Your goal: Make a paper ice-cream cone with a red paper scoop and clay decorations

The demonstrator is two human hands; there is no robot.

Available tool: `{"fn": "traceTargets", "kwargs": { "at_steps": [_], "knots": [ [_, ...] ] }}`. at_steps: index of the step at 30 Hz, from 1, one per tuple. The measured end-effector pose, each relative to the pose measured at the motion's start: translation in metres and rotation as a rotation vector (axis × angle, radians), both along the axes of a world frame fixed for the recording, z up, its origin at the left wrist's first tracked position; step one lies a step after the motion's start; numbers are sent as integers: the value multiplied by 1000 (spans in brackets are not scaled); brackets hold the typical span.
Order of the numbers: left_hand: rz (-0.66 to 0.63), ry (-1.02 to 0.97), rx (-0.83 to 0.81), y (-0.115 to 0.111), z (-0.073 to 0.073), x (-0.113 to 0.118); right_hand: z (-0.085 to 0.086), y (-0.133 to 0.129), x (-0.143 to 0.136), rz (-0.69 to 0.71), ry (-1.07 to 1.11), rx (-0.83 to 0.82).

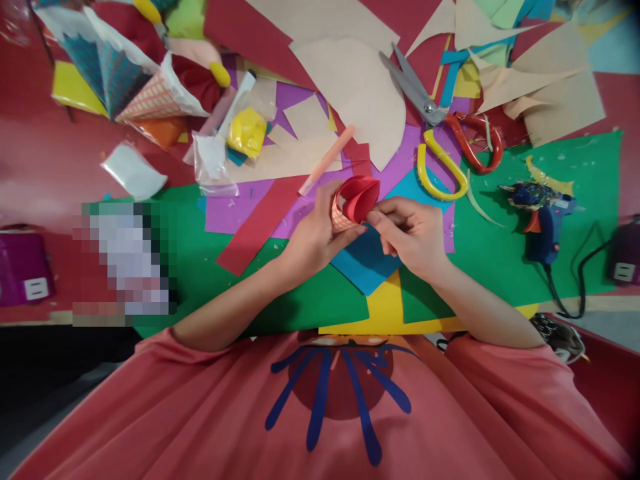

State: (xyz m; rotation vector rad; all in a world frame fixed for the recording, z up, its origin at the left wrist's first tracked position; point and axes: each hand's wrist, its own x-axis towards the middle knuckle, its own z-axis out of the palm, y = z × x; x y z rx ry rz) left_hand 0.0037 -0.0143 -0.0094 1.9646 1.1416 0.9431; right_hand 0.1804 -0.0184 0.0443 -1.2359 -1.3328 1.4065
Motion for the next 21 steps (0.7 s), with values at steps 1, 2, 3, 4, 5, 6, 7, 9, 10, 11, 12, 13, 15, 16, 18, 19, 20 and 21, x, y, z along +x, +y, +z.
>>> {"fn": "traceTargets", "kwargs": {
  "at_steps": [1,2,3,4,5,6,7,9,10,11,12,13,15,16,18,19,20,21],
  "knots": [
    [11,12,14,0,0,0,1,0,0,-3,17,-20],
    [18,25,21,-1,0,0,1,0,-1,-3,31,-35],
    [21,37,24,-1,0,0,2,0,-1,-4,42,-47],
    [24,47,23,-1,1,0,2,0,-1,-5,50,-59],
    [28,55,25,-1,2,0,2,0,-1,-8,54,-71],
    [32,61,26,-1,3,0,2,0,-1,-11,54,-85],
    [35,65,27,-1,4,0,2,0,-1,-17,51,-101],
    [36,75,32,-1,5,-1,2,1,-1,-31,48,-131],
    [31,81,35,-1,6,-1,2,1,-1,-38,50,-143],
    [27,87,39,0,6,-1,1,1,-1,-42,55,-154],
    [25,91,41,0,5,-1,1,1,-1,-45,63,-163],
    [24,91,40,0,5,-1,1,1,-2,-47,74,-173],
    [32,78,22,0,4,-2,1,1,-2,-51,94,-199],
    [39,67,13,0,3,-2,1,2,-3,-56,101,-214],
    [59,49,11,0,2,-1,0,2,-3,-64,112,-248],
    [68,45,21,-1,2,-1,0,2,-3,-65,117,-264],
    [74,46,35,-1,3,-1,-1,2,-4,-64,123,-277],
    [75,54,49,-1,3,-1,-1,2,-4,-61,130,-283]
  ]
}}
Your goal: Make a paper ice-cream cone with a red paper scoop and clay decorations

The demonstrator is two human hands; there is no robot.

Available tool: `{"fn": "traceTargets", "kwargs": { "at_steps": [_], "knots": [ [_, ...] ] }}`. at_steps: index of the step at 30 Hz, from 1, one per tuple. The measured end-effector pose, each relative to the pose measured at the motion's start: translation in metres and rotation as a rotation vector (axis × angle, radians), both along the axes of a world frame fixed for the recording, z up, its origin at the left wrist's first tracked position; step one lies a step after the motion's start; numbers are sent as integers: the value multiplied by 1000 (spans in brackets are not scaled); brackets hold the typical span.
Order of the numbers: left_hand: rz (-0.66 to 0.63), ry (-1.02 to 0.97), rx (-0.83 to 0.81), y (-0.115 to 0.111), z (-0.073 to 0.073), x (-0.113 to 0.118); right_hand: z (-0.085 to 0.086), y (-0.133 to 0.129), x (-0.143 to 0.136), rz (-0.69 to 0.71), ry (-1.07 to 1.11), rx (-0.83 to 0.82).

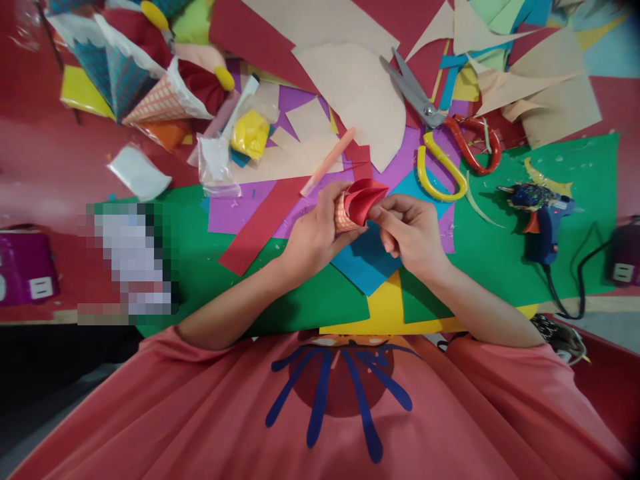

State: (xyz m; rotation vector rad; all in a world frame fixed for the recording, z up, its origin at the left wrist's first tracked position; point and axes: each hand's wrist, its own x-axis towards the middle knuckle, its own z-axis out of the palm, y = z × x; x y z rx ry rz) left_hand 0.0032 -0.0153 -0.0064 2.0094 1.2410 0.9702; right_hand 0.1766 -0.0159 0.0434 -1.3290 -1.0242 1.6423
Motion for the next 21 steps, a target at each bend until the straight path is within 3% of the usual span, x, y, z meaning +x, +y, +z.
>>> {"fn": "traceTargets", "kwargs": {
  "at_steps": [7,15,21],
  "knots": [
    [-4,149,45,0,6,-2,-1,0,-3,-3,24,49],
    [11,122,-6,2,1,-4,-6,-1,-7,4,145,-119],
    [-23,107,-47,1,-4,-5,-7,-3,-7,-5,149,-145]
  ]
}}
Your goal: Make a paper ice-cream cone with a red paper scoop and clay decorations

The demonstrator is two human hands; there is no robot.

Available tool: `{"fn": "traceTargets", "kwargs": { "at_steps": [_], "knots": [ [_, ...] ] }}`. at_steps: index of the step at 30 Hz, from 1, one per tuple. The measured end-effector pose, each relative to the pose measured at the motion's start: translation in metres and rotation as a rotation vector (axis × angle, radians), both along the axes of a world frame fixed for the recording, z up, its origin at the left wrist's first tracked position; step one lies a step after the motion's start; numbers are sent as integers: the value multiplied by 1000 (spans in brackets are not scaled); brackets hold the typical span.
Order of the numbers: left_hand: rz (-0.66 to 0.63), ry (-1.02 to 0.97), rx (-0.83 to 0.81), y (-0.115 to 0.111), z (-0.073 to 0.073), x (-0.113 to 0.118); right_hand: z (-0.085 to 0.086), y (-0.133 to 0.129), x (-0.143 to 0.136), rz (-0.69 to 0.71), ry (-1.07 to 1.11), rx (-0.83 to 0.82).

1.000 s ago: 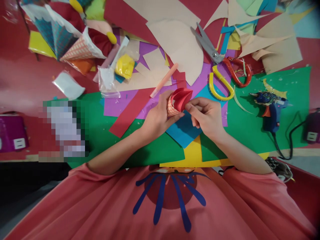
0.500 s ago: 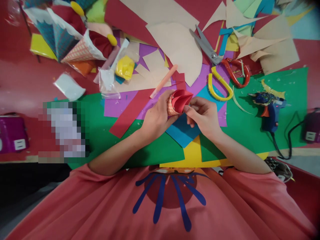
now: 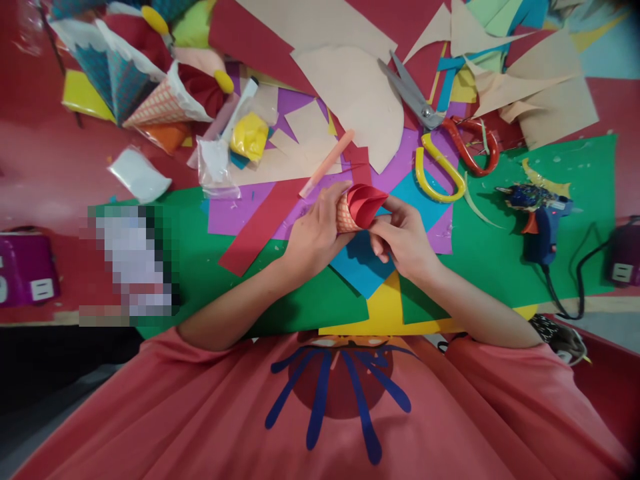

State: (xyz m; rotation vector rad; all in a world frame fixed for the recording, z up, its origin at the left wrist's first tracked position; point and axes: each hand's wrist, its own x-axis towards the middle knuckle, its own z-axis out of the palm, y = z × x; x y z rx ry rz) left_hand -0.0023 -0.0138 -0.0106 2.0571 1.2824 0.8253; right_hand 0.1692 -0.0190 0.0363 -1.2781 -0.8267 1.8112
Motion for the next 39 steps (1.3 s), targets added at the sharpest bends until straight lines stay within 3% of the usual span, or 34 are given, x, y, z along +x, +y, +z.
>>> {"fn": "traceTargets", "kwargs": {
  "at_steps": [6,13,18,24,31,39],
  "knots": [
    [-19,-75,11,2,2,2,2,2,5,51,-36,31],
    [-134,-281,-124,10,5,3,12,8,18,54,-270,383],
    [-124,-302,-191,8,7,4,13,8,24,179,-415,545],
    [-85,-297,-212,8,15,3,8,2,20,217,-555,661],
    [-66,-273,-198,7,19,4,4,-4,9,158,-490,635],
    [-37,-244,-198,7,17,3,5,-5,3,109,-400,487]
  ]
}}
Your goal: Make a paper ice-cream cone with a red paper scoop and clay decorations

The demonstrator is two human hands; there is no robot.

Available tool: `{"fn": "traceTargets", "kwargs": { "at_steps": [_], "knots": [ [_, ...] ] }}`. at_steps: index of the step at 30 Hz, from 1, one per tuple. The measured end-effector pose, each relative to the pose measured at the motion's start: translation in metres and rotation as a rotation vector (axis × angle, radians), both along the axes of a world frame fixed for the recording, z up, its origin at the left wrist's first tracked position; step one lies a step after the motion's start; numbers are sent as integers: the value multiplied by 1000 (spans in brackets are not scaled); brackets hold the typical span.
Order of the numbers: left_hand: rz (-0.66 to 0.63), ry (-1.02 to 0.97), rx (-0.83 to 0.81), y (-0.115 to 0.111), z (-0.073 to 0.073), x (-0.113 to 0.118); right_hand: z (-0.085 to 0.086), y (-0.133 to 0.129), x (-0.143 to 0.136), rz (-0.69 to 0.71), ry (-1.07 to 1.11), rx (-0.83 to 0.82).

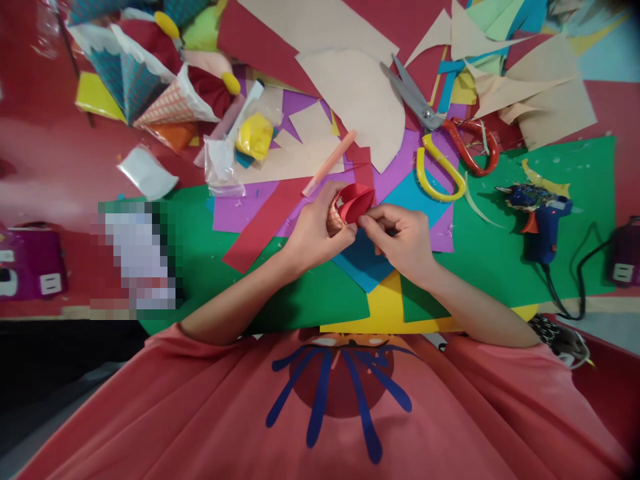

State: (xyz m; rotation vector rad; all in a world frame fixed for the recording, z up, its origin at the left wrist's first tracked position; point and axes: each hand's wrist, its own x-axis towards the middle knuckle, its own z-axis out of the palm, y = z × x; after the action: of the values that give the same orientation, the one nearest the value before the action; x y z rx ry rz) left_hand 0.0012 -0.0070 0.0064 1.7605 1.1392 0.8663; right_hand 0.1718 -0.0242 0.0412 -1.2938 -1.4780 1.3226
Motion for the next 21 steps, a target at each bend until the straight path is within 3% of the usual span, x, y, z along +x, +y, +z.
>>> {"fn": "traceTargets", "kwargs": {
  "at_steps": [10,21],
  "knots": [
    [48,-32,-60,-1,5,3,0,-1,-3,-47,72,-44],
    [-114,-260,-112,2,-9,1,2,5,4,-54,153,-68]
  ]
}}
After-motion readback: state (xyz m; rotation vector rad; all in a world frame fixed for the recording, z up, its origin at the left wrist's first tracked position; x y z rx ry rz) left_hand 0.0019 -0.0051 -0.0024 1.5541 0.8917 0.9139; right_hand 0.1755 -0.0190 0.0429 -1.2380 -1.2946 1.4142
